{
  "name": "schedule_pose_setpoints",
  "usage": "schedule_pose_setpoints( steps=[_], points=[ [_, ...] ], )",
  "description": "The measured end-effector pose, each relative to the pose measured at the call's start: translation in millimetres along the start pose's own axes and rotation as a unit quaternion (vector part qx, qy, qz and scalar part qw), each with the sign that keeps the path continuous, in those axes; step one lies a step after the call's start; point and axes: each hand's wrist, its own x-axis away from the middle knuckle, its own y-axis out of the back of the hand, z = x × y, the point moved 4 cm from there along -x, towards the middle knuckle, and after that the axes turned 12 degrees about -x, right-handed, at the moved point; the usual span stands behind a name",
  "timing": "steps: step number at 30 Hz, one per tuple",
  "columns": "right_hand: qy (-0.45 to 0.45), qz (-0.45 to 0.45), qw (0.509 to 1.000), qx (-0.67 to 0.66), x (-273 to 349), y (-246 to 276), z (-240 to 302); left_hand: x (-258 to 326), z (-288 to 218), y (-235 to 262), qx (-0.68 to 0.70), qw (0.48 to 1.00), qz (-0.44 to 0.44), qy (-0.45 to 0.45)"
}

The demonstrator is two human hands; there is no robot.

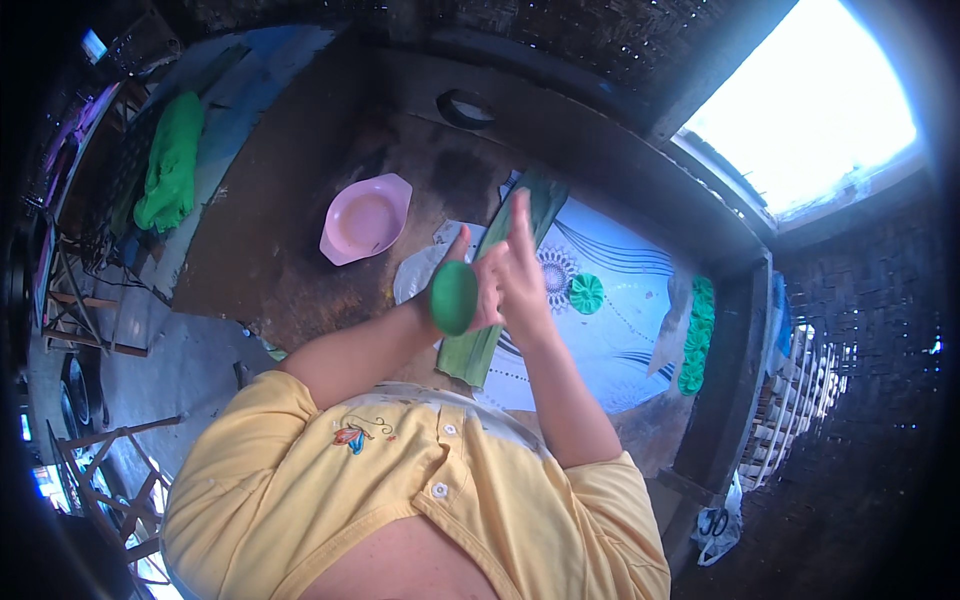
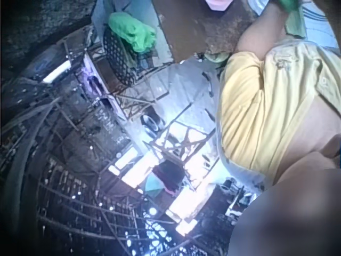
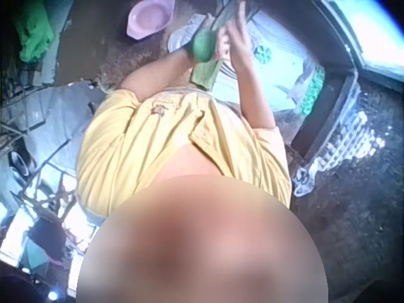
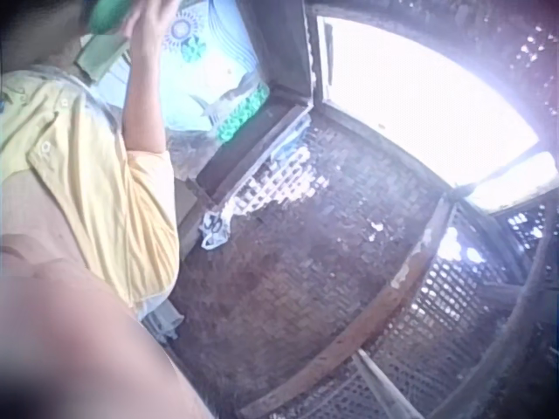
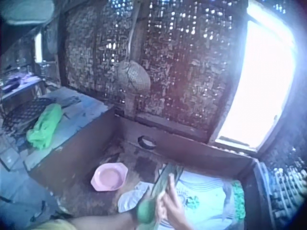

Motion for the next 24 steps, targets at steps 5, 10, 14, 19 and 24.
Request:
schedule_pose_setpoints(
  steps=[5, 10, 14, 19, 24],
  points=[
    [-0.058, -0.018, 0.994, 0.087, 13.6, 45.3, -51.4, -15.6, -39.4, 78.4, -0.371, 0.77, -0.419, -0.307],
    [-0.169, -0.1, 0.979, -0.047, 33.6, 91.8, -70.3, -26.9, -54.8, 134.9, -0.879, 0.31, -0.345, -0.111],
    [-0.173, -0.101, 0.979, -0.028, 40.2, 109.2, -75.6, -27.7, -50.9, 139.5, -0.923, 0.294, -0.213, -0.13],
    [-0.089, -0.158, 0.963, 0.202, 33.8, 117.4, -80.9, -13.6, -58.8, 94.0, -0.824, 0.469, -0.176, -0.266],
    [-0.121, -0.107, 0.985, 0.055, 28.9, 92.0, -98.6, -2.5, -62.2, 73.7, -0.721, 0.64, -0.116, -0.239]
  ],
)
